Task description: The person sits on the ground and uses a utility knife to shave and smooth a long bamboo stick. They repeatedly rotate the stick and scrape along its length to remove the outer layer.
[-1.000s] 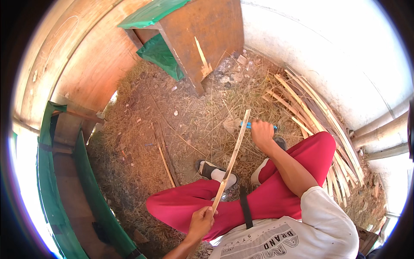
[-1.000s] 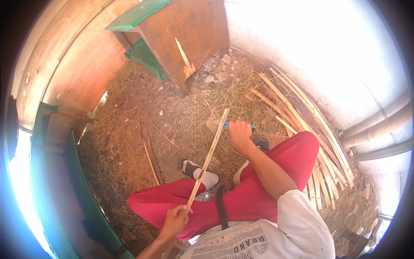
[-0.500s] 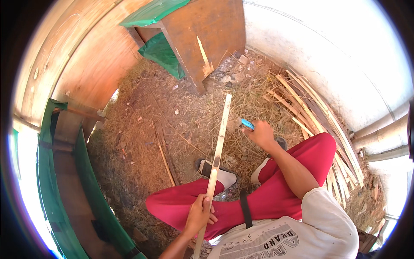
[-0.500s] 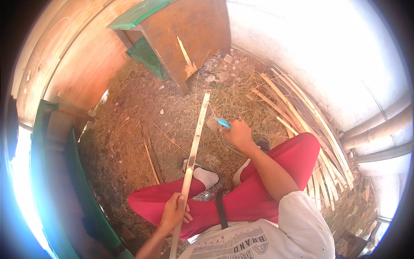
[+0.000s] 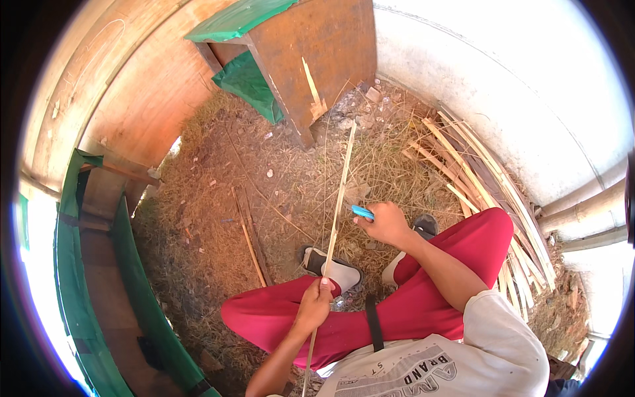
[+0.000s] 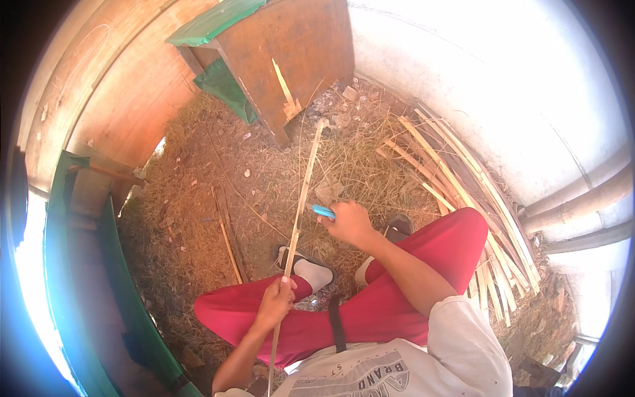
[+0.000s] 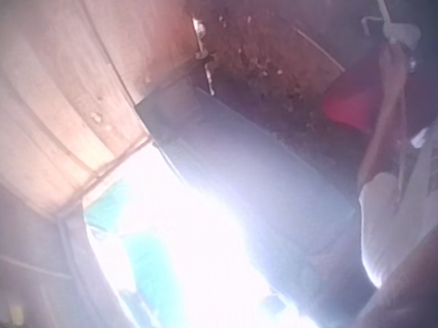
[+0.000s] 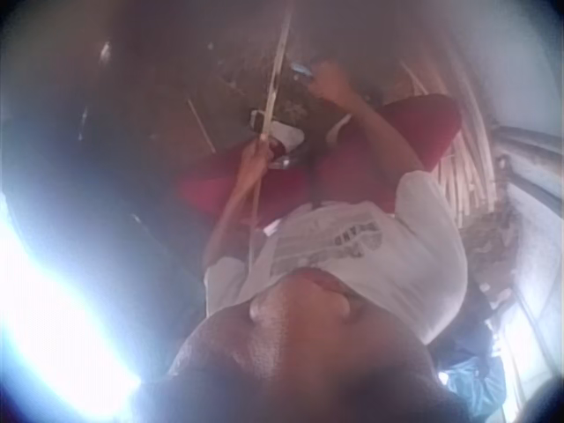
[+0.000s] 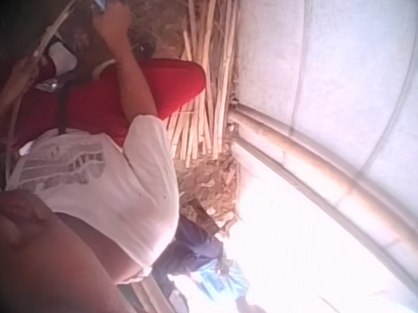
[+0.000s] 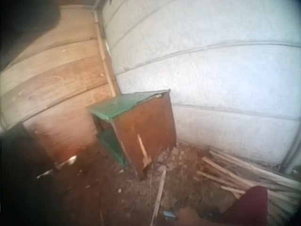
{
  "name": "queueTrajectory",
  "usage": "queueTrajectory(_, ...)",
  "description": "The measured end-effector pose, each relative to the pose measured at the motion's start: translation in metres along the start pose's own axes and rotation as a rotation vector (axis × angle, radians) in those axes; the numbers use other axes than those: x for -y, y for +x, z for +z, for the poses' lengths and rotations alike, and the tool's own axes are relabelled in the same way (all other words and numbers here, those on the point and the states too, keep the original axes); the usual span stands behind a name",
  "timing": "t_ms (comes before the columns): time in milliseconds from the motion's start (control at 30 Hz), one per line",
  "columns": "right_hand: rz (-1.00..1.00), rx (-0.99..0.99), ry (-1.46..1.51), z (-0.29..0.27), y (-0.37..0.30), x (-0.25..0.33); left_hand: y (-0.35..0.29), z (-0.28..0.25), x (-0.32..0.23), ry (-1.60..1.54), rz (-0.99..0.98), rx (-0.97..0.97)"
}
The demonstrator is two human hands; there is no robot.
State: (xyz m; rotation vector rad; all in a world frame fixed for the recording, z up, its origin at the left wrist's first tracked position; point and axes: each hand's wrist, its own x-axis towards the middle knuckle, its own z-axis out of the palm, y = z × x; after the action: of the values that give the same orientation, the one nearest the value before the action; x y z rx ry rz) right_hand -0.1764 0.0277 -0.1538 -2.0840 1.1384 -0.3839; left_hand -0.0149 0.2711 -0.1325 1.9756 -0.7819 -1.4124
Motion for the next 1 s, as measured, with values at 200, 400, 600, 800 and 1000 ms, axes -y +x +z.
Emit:
queueTrajectory(200,-0.014,0.037,-0.047,0.005,-0.003,0.001,-0.009,0.02,-0.038,0.353,0.072,-0.134)
queueTrajectory(400,-0.026,-0.047,-0.043,0.001,-0.004,0.008,-0.008,0.025,-0.053,0.378,0.105,-0.216)
queueTrajectory(600,-0.042,-0.047,-0.087,0.003,-0.001,0.001,-0.002,0.031,-0.051,0.415,0.122,-0.298)
queueTrajectory(800,-0.042,0.011,-0.164,0.004,-0.003,0.003,0.007,0.032,-0.049,0.336,0.128,-0.275)
queueTrajectory(1000,-0.065,0.025,-0.247,0.003,-0.005,0.008,0.015,0.036,-0.047,0.37,0.15,-0.291)
